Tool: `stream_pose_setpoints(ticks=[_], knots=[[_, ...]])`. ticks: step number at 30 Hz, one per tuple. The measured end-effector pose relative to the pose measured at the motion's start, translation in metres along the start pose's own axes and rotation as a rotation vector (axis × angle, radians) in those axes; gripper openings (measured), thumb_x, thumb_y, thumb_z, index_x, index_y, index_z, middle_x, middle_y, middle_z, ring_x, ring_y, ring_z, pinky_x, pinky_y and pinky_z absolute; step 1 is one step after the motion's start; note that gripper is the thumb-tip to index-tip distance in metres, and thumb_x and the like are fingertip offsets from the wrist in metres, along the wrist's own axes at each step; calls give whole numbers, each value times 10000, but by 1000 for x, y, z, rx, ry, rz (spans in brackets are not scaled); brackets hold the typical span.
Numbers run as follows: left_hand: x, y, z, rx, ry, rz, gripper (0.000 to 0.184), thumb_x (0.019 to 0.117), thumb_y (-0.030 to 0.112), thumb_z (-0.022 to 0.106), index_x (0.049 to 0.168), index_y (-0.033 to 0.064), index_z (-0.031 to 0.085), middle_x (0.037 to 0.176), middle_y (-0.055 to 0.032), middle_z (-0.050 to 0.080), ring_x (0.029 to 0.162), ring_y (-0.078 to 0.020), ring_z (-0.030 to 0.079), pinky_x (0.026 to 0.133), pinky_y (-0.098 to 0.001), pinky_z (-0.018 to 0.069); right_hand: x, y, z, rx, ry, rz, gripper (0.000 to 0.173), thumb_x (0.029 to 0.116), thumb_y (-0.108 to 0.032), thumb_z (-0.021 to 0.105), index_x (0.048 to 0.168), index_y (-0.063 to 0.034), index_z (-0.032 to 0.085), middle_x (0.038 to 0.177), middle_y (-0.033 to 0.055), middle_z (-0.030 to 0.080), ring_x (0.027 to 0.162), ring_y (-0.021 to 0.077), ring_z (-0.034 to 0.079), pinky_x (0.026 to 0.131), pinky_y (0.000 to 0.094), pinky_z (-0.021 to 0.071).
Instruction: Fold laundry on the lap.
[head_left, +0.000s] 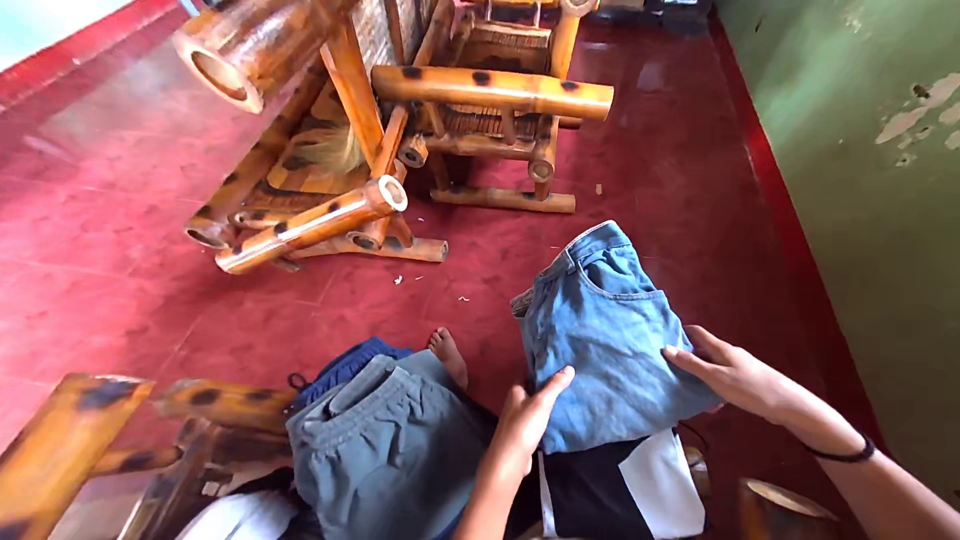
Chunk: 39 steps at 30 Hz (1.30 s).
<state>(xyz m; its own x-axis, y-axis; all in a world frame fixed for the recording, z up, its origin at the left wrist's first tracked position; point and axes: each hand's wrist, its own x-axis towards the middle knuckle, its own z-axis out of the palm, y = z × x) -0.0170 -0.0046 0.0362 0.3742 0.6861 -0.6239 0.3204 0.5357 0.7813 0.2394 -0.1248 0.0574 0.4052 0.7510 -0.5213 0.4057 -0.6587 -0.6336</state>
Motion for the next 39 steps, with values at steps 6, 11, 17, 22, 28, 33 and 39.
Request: stream_pose_setpoints(ticks=[6,11,17,22,28,33,39], knots=[[2,12,-2,-109,-104,-7,405,976,296,697,1243,1,624,1096,-122,719,1025,-189,699,916,-386,580,-4,16,7,314,68,-23,544,941,-447,672,1324,-71,588,1057,56,722,902,125,718,800,339,609],[12,21,-4,-352,-270,-131,267,1004,219,622,1190,28,632,1015,-126,725,935,-215,722,834,-396,610,-1,16,-2,479,-26,-29,426,902,-286,691,1263,-74,611,998,32,743,846,129,738,748,313,634],[14,46,-5,-503,-466,-36,206,1034,237,501,1029,107,660,874,-53,713,806,-135,710,714,-302,602,-7,-6,-25,613,-29,-137,335,902,-228,658,1219,-125,626,947,-8,749,795,93,733,707,272,631],[22,92,-4,-394,-485,121,265,1051,336,427,1026,177,637,869,9,692,783,-96,685,668,-284,586,-3,-31,-44,775,52,-167,208,1027,-162,463,1060,-156,669,843,-36,719,704,42,683,630,230,595],[53,183,-3,-464,-432,198,395,1058,468,369,944,161,591,764,-30,630,634,-123,624,540,-269,534,31,-96,-81,1028,107,-207,236,1040,-289,427,1020,-182,637,926,11,711,834,158,704,723,375,610],[17,229,-48,-430,-398,472,336,1065,410,401,958,182,623,813,-31,677,688,-131,670,559,-283,561,19,-160,-88,1066,69,-413,181,1029,-214,489,1039,-142,655,963,57,718,862,190,723,745,404,629],[-94,178,-132,-224,-144,855,349,1045,56,336,912,184,632,830,90,698,783,39,668,708,-135,568,-27,-177,-6,706,-29,-1007,333,979,-71,590,1291,-145,498,1065,-22,679,900,80,708,763,265,632]])
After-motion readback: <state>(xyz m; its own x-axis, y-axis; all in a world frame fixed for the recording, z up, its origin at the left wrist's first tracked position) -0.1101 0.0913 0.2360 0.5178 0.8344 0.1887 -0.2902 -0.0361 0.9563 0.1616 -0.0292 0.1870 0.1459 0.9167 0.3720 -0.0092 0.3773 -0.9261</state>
